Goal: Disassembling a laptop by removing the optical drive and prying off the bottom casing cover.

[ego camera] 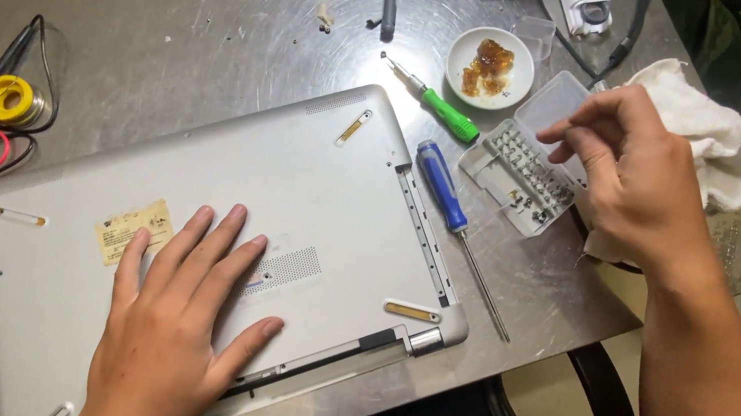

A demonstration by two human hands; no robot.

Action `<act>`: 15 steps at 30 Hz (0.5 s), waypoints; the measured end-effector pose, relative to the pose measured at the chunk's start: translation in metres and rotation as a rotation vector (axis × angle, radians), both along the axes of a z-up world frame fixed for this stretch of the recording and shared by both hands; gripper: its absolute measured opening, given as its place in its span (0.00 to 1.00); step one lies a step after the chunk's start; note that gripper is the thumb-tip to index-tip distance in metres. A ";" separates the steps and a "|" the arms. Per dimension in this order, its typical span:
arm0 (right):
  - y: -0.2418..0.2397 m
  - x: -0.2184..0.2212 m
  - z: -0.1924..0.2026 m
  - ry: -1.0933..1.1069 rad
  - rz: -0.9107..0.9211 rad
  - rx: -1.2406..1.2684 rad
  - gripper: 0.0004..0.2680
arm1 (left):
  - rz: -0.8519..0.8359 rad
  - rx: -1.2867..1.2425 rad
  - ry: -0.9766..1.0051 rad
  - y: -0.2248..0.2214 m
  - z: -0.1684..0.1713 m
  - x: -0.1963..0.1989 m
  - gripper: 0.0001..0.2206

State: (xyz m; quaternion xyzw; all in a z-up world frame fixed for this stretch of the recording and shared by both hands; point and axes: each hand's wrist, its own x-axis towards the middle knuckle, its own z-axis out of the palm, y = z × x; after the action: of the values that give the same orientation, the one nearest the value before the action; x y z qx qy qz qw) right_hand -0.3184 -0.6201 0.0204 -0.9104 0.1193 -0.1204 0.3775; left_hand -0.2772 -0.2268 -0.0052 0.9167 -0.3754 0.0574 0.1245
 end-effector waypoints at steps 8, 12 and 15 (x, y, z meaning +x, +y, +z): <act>-0.023 0.018 -0.021 0.020 0.242 -0.388 0.05 | 0.036 0.014 0.003 -0.002 0.000 0.001 0.31; -0.030 0.020 -0.028 -0.076 0.316 -0.466 0.04 | 0.040 0.021 -0.010 -0.002 -0.002 0.002 0.32; -0.032 0.023 -0.028 -0.132 0.368 -0.531 0.04 | 0.045 0.025 -0.026 -0.002 -0.003 0.003 0.32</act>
State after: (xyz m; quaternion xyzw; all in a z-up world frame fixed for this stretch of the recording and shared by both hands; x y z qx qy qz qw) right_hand -0.2956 -0.6521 -0.0080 -0.9735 -0.1077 -0.1357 0.1493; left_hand -0.2745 -0.2291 -0.0079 0.9256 -0.3569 0.0676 0.1067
